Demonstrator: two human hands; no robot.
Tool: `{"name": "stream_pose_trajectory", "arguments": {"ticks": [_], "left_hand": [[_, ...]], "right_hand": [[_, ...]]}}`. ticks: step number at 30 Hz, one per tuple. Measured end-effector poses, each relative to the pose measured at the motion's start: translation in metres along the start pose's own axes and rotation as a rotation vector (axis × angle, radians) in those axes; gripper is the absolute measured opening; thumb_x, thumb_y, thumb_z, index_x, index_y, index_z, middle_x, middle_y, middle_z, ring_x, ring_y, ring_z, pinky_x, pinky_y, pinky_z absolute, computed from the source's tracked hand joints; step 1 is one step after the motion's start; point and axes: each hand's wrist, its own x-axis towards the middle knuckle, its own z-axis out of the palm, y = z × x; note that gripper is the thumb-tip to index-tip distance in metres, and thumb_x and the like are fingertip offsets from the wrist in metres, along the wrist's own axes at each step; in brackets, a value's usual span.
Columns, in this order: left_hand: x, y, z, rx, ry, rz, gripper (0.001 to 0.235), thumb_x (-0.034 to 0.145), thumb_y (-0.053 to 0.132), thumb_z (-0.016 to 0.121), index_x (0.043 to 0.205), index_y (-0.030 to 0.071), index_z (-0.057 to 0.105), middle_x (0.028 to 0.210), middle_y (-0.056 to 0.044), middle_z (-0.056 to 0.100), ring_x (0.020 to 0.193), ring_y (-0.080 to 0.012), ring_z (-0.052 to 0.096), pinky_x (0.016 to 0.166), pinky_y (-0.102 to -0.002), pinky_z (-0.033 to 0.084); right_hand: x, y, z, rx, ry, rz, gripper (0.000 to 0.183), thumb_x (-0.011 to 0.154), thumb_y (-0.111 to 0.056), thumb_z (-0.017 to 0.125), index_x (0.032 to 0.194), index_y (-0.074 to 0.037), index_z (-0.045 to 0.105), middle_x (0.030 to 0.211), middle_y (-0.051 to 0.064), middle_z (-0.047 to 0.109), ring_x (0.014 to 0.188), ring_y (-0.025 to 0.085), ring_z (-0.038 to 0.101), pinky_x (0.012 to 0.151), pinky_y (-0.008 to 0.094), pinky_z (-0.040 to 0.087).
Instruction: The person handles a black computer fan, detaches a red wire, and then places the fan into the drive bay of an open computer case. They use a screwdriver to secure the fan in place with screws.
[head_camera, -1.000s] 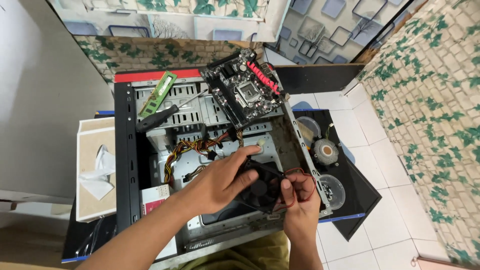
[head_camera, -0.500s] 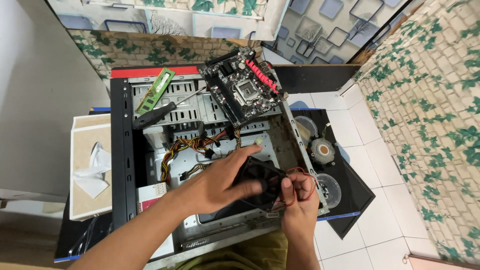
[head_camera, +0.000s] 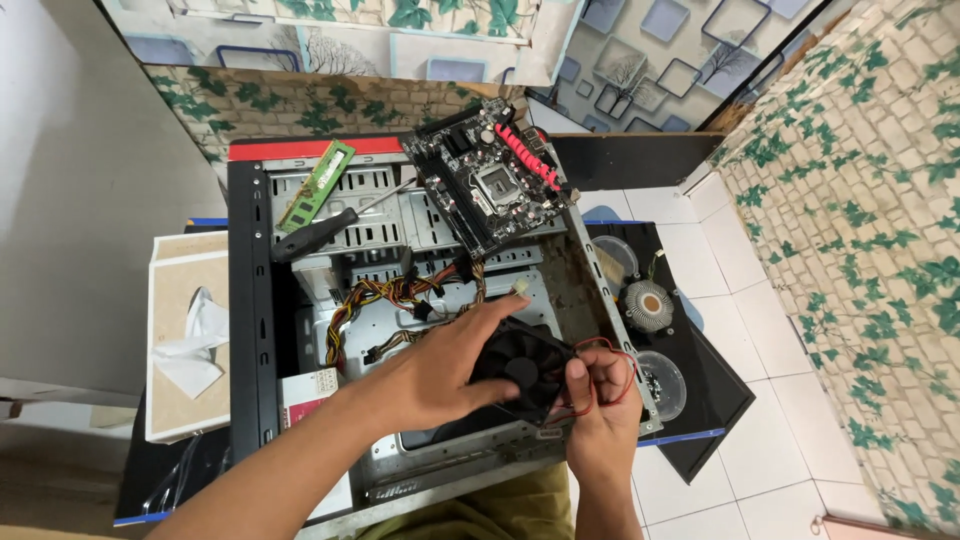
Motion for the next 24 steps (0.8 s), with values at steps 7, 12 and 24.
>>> {"name": "stream_pose_trajectory", "arguments": {"ticks": [7,12,24], "left_hand": [[0.001,0.004,-0.004,-0.046,0.055,-0.007,0.081,0.097,0.064,0.028,0.156,0.009,0.027,0.164,-0.015,0.038,0.141,-0.0365,0.049,0.108,-0.051,0.039],[0.005,-0.001,0.003,-0.071,0.109,-0.015,0.100,0.084,0.084,0.022,0.152,0.012,0.036,0.152,-0.013,0.056,0.132,-0.0340,0.059,0.104,-0.050,0.045],[0.002,-0.011,-0.006,-0.188,0.532,-0.066,0.038,0.099,0.025,0.065,0.134,0.014,0.068,0.084,0.001,0.050,0.068,-0.0128,0.042,0.066,-0.026,0.037]], "right_hand": [[0.001,0.003,-0.001,-0.012,0.023,-0.004,0.027,0.094,-0.030,0.069,0.099,-0.007,0.057,0.080,0.008,0.060,0.046,0.014,0.053,0.040,0.028,0.049],[0.000,0.002,0.001,0.029,0.045,0.005,0.028,0.093,-0.031,0.070,0.102,-0.008,0.058,0.082,0.009,0.062,0.051,0.013,0.055,0.040,0.028,0.049],[0.005,-0.009,0.003,0.215,-0.002,0.085,0.022,0.099,-0.020,0.059,0.112,-0.007,0.048,0.100,0.029,0.074,0.063,0.033,0.074,0.044,0.034,0.058]]}}
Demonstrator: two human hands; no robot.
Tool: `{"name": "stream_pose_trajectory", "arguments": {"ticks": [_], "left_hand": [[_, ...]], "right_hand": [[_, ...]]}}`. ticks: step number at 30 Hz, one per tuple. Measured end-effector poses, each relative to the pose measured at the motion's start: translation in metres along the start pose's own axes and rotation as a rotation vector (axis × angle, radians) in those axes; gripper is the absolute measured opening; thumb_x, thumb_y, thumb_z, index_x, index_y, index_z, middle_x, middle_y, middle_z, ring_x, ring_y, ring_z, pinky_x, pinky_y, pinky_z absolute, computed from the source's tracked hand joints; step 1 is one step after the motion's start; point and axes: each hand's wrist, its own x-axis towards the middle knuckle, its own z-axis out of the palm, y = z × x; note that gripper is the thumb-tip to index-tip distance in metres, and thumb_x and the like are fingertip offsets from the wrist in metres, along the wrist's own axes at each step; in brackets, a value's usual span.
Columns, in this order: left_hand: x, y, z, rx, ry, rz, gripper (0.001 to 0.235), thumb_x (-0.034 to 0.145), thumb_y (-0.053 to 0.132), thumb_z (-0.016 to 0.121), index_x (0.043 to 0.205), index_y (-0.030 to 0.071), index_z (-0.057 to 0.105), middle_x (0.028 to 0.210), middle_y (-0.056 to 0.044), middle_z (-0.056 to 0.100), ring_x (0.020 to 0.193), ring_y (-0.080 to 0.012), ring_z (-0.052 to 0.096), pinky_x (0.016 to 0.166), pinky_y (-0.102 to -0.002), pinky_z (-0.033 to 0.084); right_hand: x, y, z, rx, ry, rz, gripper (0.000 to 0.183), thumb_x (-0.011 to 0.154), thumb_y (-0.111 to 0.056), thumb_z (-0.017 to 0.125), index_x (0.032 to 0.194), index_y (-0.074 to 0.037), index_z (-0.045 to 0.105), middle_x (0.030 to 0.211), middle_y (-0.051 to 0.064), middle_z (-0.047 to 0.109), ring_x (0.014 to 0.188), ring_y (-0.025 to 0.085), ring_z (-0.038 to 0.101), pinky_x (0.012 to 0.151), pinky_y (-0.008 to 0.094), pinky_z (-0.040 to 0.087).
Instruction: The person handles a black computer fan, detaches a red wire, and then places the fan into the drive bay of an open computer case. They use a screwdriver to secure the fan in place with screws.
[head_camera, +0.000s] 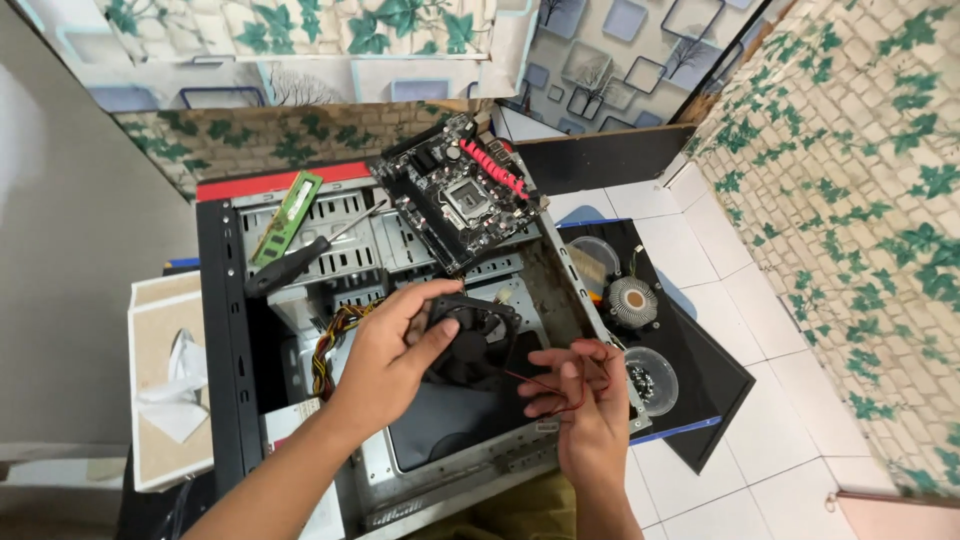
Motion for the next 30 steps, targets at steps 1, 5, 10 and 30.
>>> {"name": "stream_pose_trajectory", "arguments": {"ticks": [1,5,10,30], "left_hand": [[0.000,-0.001,0.000,0.004,-0.008,0.002,0.038,0.099,0.025,0.065,0.134,0.014,0.068,0.084,0.001,0.050,0.068,-0.0128,0.042,0.066,-0.026,0.037],[0.002,-0.005,0.001,0.046,0.059,0.031,0.038,0.099,0.033,0.062,0.130,0.012,0.071,0.081,0.003,0.053,0.065,-0.0098,0.045,0.064,-0.025,0.037],[0.003,-0.007,-0.001,0.033,0.084,0.011,0.037,0.100,0.032,0.060,0.129,0.012,0.071,0.080,0.004,0.051,0.067,-0.0099,0.043,0.066,-0.025,0.036],[0.014,-0.004,0.003,-0.723,0.211,-0.537,0.019,0.100,0.011,0.057,0.109,0.004,0.072,0.091,-0.015,0.073,0.070,-0.0214,0.064,0.046,-0.030,0.047]], "right_hand": [[-0.001,-0.004,0.002,0.006,0.007,-0.001,0.022,0.099,-0.020,0.059,0.112,-0.007,0.048,0.100,0.029,0.074,0.063,0.033,0.074,0.044,0.034,0.058],[-0.002,-0.014,0.005,0.070,0.049,0.048,0.020,0.101,-0.015,0.047,0.120,-0.011,0.042,0.100,0.032,0.072,0.047,0.030,0.060,0.034,0.032,0.039],[-0.003,-0.003,0.003,0.035,0.034,-0.042,0.022,0.099,-0.015,0.049,0.121,-0.013,0.045,0.114,0.026,0.070,0.049,0.023,0.054,0.035,0.027,0.031],[-0.002,-0.005,0.001,-0.260,-0.190,-0.207,0.042,0.093,0.000,0.061,0.134,-0.006,0.055,0.150,0.011,0.052,0.128,0.026,0.062,0.106,0.035,0.051]]}}
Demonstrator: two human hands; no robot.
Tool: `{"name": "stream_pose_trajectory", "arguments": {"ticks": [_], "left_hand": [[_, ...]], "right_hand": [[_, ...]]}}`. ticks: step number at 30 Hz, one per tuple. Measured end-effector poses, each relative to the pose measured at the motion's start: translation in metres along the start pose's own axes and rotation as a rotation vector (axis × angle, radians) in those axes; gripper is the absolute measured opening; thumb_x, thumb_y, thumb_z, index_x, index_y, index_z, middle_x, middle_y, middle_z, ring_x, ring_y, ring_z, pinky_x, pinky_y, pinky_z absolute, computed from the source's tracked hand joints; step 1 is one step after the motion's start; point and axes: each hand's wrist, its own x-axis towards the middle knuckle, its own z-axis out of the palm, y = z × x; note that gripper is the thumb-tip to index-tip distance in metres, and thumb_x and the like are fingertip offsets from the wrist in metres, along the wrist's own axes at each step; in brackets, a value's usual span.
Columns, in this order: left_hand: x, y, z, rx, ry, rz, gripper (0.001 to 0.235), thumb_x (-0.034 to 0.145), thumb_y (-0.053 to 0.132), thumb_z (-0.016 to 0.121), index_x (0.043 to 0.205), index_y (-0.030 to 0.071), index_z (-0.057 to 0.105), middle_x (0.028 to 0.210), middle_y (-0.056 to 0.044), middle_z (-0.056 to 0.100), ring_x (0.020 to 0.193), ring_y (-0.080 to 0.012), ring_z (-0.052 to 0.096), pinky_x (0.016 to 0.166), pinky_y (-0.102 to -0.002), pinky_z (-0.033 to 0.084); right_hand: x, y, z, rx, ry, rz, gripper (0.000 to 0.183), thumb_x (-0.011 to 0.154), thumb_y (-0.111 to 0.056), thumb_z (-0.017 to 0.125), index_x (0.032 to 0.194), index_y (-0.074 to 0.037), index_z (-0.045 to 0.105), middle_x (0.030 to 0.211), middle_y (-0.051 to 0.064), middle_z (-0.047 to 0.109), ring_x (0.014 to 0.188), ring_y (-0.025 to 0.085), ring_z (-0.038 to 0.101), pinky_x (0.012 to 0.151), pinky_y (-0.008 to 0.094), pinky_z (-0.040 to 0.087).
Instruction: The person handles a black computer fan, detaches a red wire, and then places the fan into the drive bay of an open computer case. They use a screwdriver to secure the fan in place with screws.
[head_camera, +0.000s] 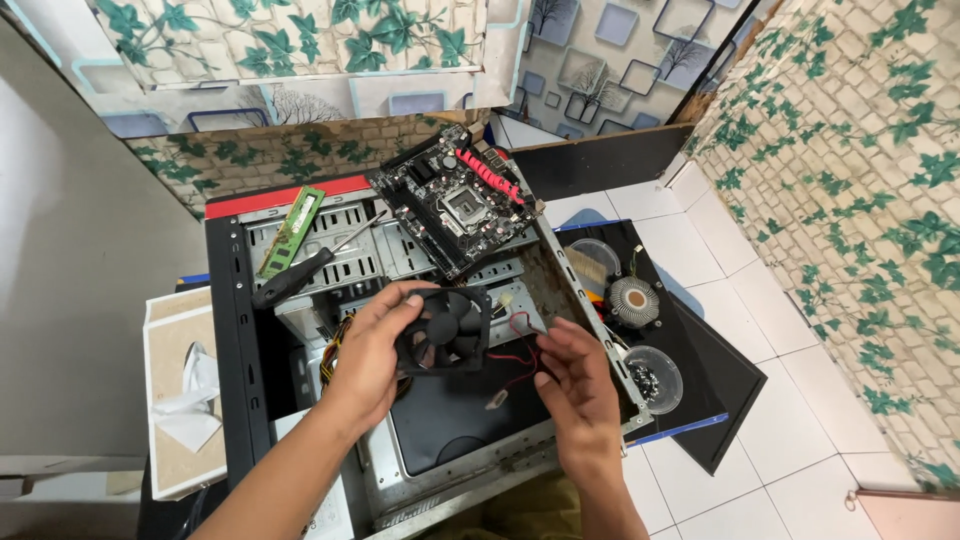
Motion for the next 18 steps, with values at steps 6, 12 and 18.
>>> {"name": "stream_pose_trajectory", "arguments": {"ticks": [6,12,18], "left_hand": [[-0.005,0.003,0.008,0.030,-0.021,-0.116,0.026,0.101,0.008,0.053,0.120,0.004,0.069,0.102,-0.021,0.077,0.085,-0.0275,0.072,0.070,-0.035,0.059],[-0.010,0.007,-0.001,0.608,-0.290,0.157,0.050,0.096,0.019,0.056,0.146,0.017,0.063,0.068,0.003,0.037,0.066,-0.0118,0.042,0.070,-0.026,0.032],[-0.008,0.001,-0.008,0.865,-0.526,0.266,0.050,0.099,0.018,0.059,0.149,0.015,0.060,0.071,0.000,0.059,0.060,-0.0118,0.047,0.059,-0.027,0.034]], "right_hand": [[0.000,-0.005,0.001,-0.045,-0.043,0.008,0.033,0.092,0.000,0.061,0.124,-0.006,0.065,0.145,0.014,0.056,0.133,0.023,0.058,0.107,0.033,0.048],[0.003,-0.018,0.003,-0.131,-0.030,0.085,0.042,0.100,-0.031,0.056,0.133,-0.007,0.064,0.142,0.010,0.063,0.140,0.028,0.056,0.111,0.042,0.048],[0.006,0.002,-0.002,-0.178,-0.126,0.262,0.064,0.091,-0.031,0.068,0.150,-0.013,0.053,0.145,0.010,0.064,0.139,0.023,0.058,0.108,0.037,0.049]]}}
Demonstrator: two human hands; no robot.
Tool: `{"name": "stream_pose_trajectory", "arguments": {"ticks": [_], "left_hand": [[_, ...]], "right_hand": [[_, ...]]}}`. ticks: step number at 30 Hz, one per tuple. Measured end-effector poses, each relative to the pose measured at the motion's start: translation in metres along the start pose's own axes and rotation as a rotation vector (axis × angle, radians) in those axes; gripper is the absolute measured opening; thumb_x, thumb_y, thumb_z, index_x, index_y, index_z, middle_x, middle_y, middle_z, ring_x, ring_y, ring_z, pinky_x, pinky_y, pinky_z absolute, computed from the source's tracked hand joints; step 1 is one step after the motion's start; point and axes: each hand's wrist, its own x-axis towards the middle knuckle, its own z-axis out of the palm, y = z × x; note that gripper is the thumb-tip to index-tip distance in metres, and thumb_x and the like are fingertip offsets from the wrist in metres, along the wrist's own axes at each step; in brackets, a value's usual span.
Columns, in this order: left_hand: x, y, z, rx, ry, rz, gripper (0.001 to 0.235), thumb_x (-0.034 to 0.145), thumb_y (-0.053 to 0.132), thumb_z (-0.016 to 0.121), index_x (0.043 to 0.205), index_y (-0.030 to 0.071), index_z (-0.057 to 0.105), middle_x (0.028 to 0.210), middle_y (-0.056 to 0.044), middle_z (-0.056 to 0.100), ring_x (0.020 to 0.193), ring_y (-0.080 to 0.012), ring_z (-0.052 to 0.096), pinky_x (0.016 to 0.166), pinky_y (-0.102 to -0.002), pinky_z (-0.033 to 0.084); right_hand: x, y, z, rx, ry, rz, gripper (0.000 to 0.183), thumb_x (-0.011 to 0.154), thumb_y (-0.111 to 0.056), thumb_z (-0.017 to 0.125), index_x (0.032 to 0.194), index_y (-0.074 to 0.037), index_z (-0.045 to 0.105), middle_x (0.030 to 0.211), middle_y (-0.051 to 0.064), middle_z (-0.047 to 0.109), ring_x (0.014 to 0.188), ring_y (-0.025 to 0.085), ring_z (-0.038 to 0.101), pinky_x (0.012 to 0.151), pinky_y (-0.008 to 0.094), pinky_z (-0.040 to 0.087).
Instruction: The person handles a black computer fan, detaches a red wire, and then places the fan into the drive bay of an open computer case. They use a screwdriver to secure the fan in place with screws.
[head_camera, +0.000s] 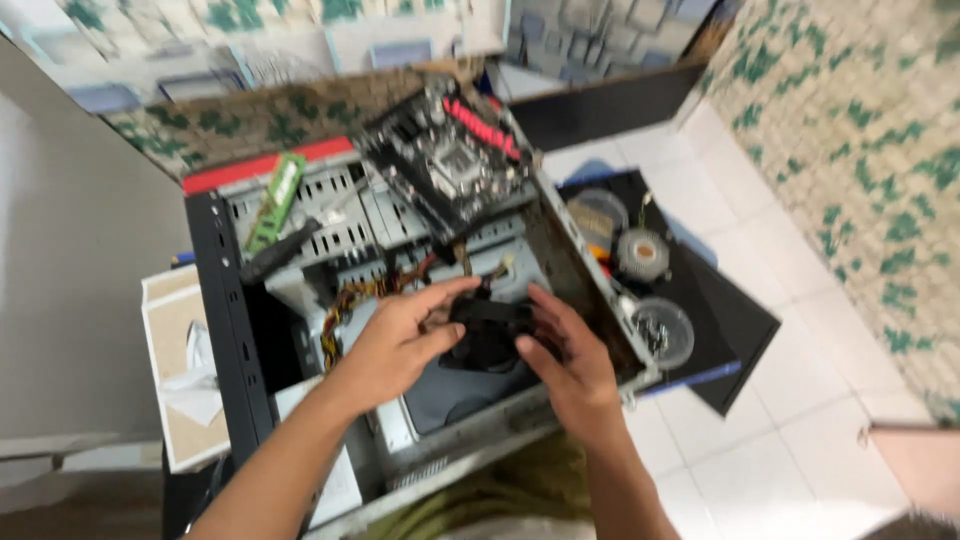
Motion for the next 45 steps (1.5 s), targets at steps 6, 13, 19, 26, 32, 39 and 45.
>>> {"name": "stream_pose_trajectory", "arguments": {"ticks": [6,13,19,26,32,39,45], "left_hand": [[-0.008,0.018,-0.014,0.070,-0.111,-0.017,0.046,0.085,0.002,0.069,0.132,-0.001,0.069,0.109,-0.023,0.080,0.099,-0.0339,0.074,0.090,-0.052,0.056],[-0.011,0.015,-0.008,0.179,-0.182,-0.157,0.027,0.081,0.016,0.082,0.105,0.005,0.081,0.083,-0.012,0.082,0.078,-0.0247,0.074,0.074,-0.041,0.059],[-0.010,0.006,0.010,0.232,-0.183,-0.244,0.018,0.081,0.016,0.084,0.094,0.004,0.079,0.069,-0.012,0.077,0.066,-0.0267,0.069,0.069,-0.039,0.055],[-0.001,-0.019,0.036,0.292,-0.228,-0.274,0.027,0.074,0.018,0.091,0.091,0.003,0.077,0.063,-0.016,0.072,0.067,-0.0281,0.070,0.067,-0.040,0.054],[0.002,0.000,0.028,0.389,-0.143,-0.496,0.025,0.081,0.021,0.091,0.085,0.012,0.067,0.074,-0.004,0.068,0.061,-0.0172,0.050,0.063,-0.027,0.037],[0.007,0.012,0.016,0.557,-0.006,-0.618,0.029,0.083,0.037,0.086,0.088,0.015,0.068,0.055,-0.012,0.055,0.055,-0.0224,0.049,0.063,-0.030,0.035],[0.013,-0.005,0.000,0.611,-0.217,-0.611,0.027,0.090,0.037,0.081,0.090,0.017,0.063,0.065,-0.008,0.061,0.057,-0.0216,0.054,0.062,-0.031,0.038]], "right_hand": [[-0.002,-0.003,-0.001,-0.002,-0.018,-0.088,0.035,0.090,-0.015,0.079,0.125,-0.012,0.076,0.099,0.009,0.066,0.076,0.015,0.063,0.077,0.037,0.058],[-0.002,-0.011,0.002,0.121,-0.102,-0.096,0.031,0.090,-0.009,0.078,0.121,-0.006,0.077,0.096,0.014,0.071,0.078,0.016,0.061,0.069,0.033,0.056],[-0.029,-0.017,-0.035,0.029,0.159,-0.304,0.025,0.091,-0.013,0.078,0.115,-0.008,0.077,0.116,0.012,0.074,0.090,0.019,0.073,0.075,0.029,0.061],[-0.071,0.035,-0.103,0.134,0.563,-0.181,0.011,0.092,0.002,0.069,0.102,0.005,0.071,0.090,0.016,0.072,0.076,0.016,0.065,0.067,0.028,0.056],[-0.071,0.096,-0.136,-0.138,0.688,0.158,0.011,0.091,-0.009,0.068,0.100,-0.010,0.072,0.095,0.002,0.075,0.083,0.012,0.066,0.069,0.028,0.055],[-0.054,0.102,-0.129,-0.265,0.548,0.322,0.017,0.091,-0.017,0.069,0.104,-0.012,0.077,0.083,0.004,0.076,0.076,0.013,0.069,0.073,0.030,0.056],[-0.032,0.105,-0.133,-0.349,0.594,0.211,0.012,0.094,-0.019,0.068,0.102,-0.016,0.076,0.079,-0.002,0.070,0.074,0.011,0.061,0.072,0.027,0.050]]}}
